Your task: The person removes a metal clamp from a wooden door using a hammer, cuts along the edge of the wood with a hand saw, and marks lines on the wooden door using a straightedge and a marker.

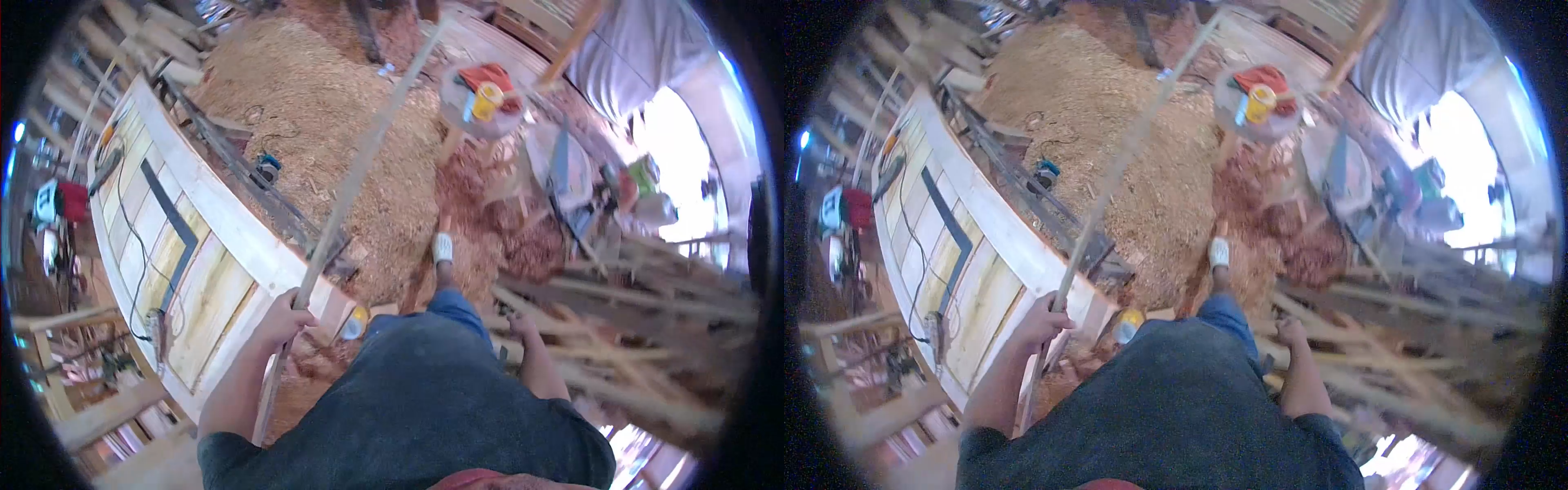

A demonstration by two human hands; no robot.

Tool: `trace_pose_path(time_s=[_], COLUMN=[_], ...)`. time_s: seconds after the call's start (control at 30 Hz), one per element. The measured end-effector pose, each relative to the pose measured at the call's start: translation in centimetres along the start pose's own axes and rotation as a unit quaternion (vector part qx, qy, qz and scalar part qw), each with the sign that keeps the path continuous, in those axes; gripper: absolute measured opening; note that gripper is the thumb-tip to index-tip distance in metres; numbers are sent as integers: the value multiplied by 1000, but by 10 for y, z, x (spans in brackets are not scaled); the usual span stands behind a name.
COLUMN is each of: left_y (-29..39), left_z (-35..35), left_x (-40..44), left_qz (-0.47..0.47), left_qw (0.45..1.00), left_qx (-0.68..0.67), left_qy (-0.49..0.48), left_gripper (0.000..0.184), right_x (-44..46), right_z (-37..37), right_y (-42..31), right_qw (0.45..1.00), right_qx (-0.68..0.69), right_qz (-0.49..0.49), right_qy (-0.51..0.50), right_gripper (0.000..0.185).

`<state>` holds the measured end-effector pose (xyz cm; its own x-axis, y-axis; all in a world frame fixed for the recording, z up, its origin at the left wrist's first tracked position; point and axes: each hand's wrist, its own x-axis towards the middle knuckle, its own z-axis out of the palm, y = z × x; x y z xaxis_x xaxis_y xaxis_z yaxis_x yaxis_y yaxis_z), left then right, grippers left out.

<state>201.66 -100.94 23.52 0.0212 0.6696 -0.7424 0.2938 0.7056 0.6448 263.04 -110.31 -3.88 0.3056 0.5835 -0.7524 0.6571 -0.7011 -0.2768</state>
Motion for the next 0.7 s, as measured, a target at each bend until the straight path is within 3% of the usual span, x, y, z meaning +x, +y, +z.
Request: trace_pose_path(time_s=[0.1, 0.23, 0.33, 0.4, 0.47, 0.5, 0.63, 0.7], left_y=[40, 99, 141, 164, 182, 195, 179, 175], left_z=[23, 55, 57, 51, 39, 32, -17, -56], left_x=[43, 83, 103, 120, 137, 147, 225, 272], left_qz=[-46, -13, -63, -70, -68, -39, -59, -41], left_qw=[998, 999, 993, 990, 982, 984, 978, 974], left_qx=[-36, -41, -101, -124, -176, -171, -196, -219], left_qy=[-11, 2, -23, -17, -16, 13, 41, 28], left_gripper=[31, 65, 65, 63, 63, 35, 34, 48], right_x=[108, 202, 282, 254, 249, 268, 317, 342], right_z=[-55, -161, -196, -217, -208, -193, -160, -148], right_y=[-14, -157, -254, -370, -451, -478, -584, -621], right_qw=[994, 964, 943, 960, 957, 947, 911, 927], right_qx=[-85, -195, -145, -58, -29, -42, -167, -198], right_qz=[-50, -112, -275, -239, -249, -279, -347, -291], right_qy=[-52, -145, -122, -135, -148, -154, -145, -132], right_gripper=[33, 40, 38, 37, 38, 38, 39, 41])
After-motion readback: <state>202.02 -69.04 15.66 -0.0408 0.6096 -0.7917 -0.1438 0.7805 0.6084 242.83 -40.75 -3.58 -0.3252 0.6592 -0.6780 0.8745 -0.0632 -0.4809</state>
